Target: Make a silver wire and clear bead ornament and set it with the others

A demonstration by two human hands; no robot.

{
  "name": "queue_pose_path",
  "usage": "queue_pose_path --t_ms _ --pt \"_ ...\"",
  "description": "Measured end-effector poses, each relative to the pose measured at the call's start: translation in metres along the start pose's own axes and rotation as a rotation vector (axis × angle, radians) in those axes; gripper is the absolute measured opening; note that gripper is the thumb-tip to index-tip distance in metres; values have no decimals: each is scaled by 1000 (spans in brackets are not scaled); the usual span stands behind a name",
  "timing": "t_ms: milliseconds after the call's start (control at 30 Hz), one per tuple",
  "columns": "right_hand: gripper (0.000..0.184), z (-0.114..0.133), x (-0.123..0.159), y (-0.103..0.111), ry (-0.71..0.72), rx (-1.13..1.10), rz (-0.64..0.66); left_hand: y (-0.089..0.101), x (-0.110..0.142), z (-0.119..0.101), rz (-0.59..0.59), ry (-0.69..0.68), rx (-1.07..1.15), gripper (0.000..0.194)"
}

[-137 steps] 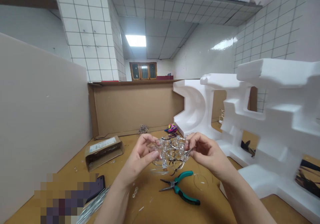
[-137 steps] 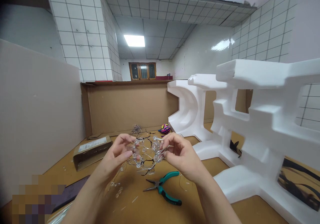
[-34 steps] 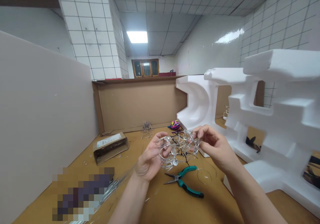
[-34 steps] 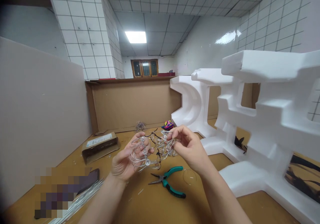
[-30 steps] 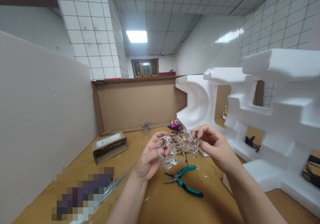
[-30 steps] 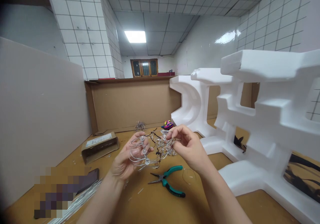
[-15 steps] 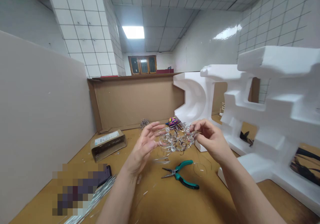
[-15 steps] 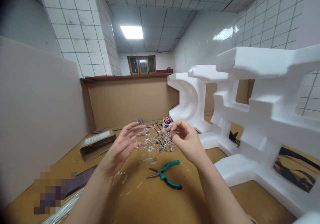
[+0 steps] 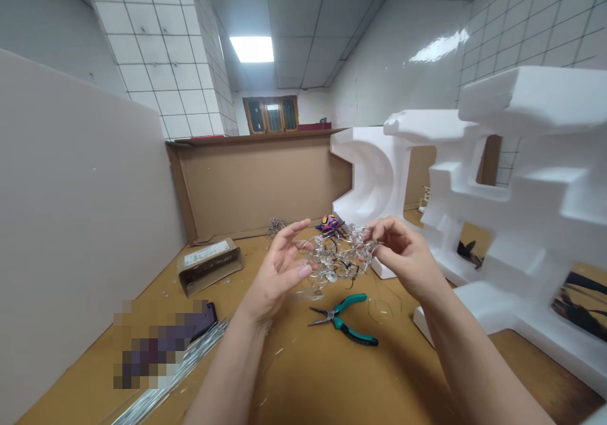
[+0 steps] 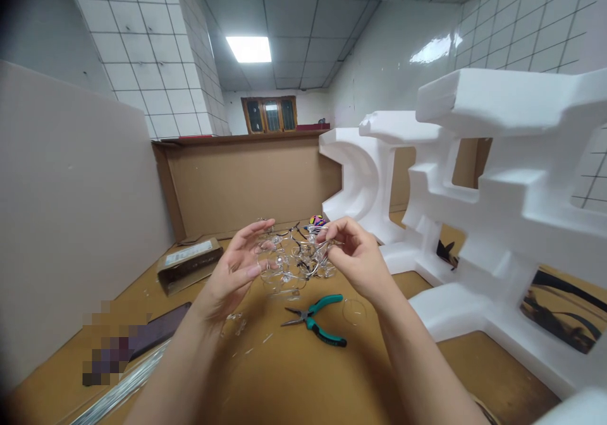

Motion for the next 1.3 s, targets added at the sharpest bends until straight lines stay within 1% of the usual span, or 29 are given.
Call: queue_pose_path --t_ms 100,200,300,400,500,600,833,967,1000,1133,1200,1300 --pt "16 0 0 -1 2 -7 7 0 0 0 24 -6 -23 57" --pt "16 -2 0 1 1 -9 -2 3 0 2 -2 -4 -82 52" --pt "16 -2 0 3 -2 -6 -21 5 0 2 -17 73 -176 46" --pt "16 -1 0 4 -7 -10 -32 4 2 -1 12 119 -203 51" --pt "16 0 0 3 -6 -15 -34 1 4 -4 57 160 -162 62" --pt "15 0 -1 3 -7 -25 -37 -1 5 -5 84 165 -93 66" --pt "17 -1 0 4 20 -31 -16 0 4 -3 120 154 8 64" --pt "18 0 0 3 24 -35 -11 3 4 0 151 174 52 51" --pt "18 1 0 3 25 -38 -10 3 4 0 150 181 68 51" --pt "17 0 1 3 17 -44 -1 4 4 0 139 207 157 60" --pt "17 0 1 4 9 -44 3 6 4 1 154 212 182 59" --pt "18 0 1 6 -6 -54 29 9 5 3 211 209 183 54"
Point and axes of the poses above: each hand's wrist, its own x-axis away from the middle knuckle, its own y-axis out of the back of the hand, z = x × y, the point moved 1 cm from there along -x, towards the middle knuckle, and after that the axes turned 2 degrees about z, right-handed, at the moved point
